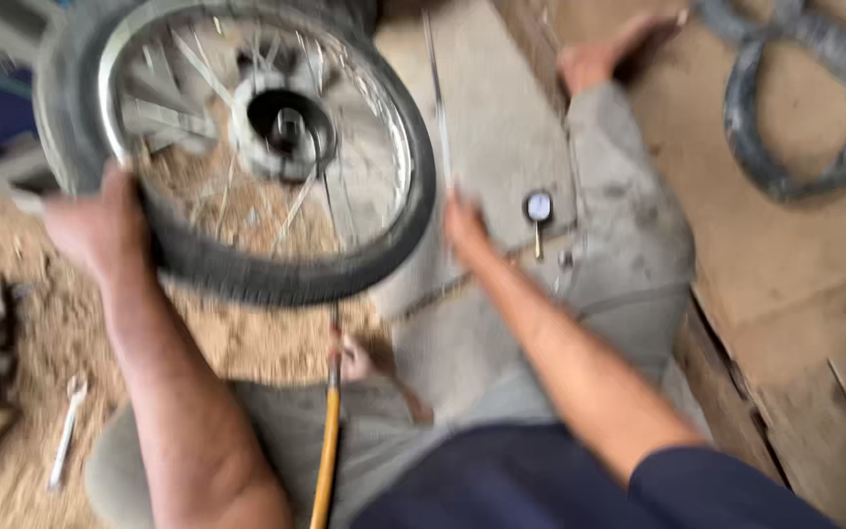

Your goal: The person is sitting on the ground and working on a motorcycle wheel. They use a metal tire lever to pry the tire bead onto the rim, then connect an air hose to inflate the tire. They check the pressure with a gauge and continue to adjust the tire bead with the lever to ensure it is properly seated.

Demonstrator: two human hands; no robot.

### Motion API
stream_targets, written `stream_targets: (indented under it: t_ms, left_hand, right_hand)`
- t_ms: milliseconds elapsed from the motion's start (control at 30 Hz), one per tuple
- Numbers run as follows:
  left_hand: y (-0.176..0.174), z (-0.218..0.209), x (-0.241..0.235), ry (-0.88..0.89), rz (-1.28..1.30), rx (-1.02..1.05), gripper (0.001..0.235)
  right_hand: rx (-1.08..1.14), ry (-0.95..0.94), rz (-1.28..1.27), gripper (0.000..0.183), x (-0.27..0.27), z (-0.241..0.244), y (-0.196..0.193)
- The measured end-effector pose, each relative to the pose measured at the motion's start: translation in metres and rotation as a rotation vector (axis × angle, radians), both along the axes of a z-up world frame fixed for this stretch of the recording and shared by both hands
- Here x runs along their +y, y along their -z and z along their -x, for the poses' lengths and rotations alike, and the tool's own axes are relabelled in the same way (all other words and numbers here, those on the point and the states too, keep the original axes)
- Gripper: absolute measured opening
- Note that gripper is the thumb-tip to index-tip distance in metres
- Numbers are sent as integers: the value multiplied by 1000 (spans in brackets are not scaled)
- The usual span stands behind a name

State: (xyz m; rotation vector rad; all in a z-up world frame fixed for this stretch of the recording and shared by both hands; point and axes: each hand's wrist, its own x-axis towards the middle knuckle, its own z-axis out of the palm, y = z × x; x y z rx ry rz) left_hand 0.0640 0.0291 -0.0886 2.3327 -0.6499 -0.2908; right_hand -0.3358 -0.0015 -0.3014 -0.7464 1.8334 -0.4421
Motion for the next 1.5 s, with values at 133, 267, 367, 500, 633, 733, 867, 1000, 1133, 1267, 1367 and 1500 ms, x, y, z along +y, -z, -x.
stream_targets:
  t_ms: [133, 267, 367, 500, 633, 733, 867, 1000, 1133, 1267, 1367, 1500]
  left_hand:
    - [-1, 12, -13, -75, 111, 129, 54]
    - [6, 14, -13, -111, 58, 111, 54]
    - [6, 18, -4, -53, 18, 66, 50]
    - [-5, 18, -4, -99, 26, 120, 52]
    - [-1, 25, -16, -110, 4, 111, 56]
    - [20, 18, -2, -146, 8, 55, 64]
    - [29, 10, -25, -172, -21, 98, 62]
    - [14, 22, -12, -179, -40, 102, 63]
    - [5, 25, -10, -144, 98, 193, 59]
    - [-1, 30, -21, -135, -6, 48, 69]
    - [4, 28, -13, -136, -52, 97, 62]
    - [15, 26, -13, -162, 34, 91, 75]
  right_hand:
    - [-407, 25, 766, 54, -102, 24, -127]
    - [-200, 116, 1007, 60, -92, 49, -136]
    - [-37, 56, 744, 65, 5, 15, -61]
    - [-29, -170, -143, 72, 66, -10, -17]
    - [-401, -27, 353, 55, -9, -1, -99]
    - [-520, -28, 797, 55, -72, 19, -189]
    - [-319, 50, 1075, 54, -90, 45, -192]
    - [-105, -23, 654, 54, 10, 6, -78]
    - [-180, -47, 94, 54, 41, 6, -38]
    - [-271, -23, 719, 35, -69, 43, -101]
    - [375, -61, 1193, 45, -90, 74, -135]
    - [300, 46, 1098, 44, -32, 54, -91]
